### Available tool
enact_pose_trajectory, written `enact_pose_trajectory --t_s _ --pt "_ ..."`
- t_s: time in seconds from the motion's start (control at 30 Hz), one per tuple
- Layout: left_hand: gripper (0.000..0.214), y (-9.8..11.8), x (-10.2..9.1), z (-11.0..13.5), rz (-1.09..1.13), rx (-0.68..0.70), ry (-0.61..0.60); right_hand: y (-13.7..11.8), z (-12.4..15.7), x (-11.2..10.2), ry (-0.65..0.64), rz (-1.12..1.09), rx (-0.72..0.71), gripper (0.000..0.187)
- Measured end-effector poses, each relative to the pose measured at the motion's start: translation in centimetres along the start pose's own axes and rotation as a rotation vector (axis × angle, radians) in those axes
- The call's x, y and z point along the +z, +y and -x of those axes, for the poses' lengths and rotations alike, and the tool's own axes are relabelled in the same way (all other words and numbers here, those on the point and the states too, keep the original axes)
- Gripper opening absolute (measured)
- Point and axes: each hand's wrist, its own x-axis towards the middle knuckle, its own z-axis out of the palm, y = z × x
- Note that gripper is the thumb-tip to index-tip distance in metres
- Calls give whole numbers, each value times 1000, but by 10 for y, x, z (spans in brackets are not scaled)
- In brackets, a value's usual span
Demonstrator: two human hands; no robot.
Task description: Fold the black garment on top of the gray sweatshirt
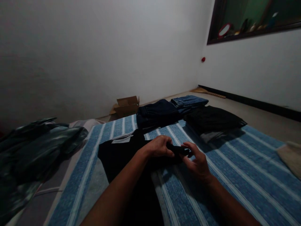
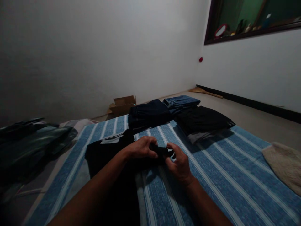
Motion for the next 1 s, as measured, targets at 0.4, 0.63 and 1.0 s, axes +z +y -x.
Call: enact_pose_trajectory --t_s 0.4,0.63,1.0 --pt "12 -8 11 7 100 7 262 3 -3 -2 -9 -222 147 24" --pt "11 -11 17 9 138 16 365 3 -4 0 -65 -226 136 24" --pt "12 -4 41 -16 26 -11 482 3 -8 -6 -86 18 145 24"
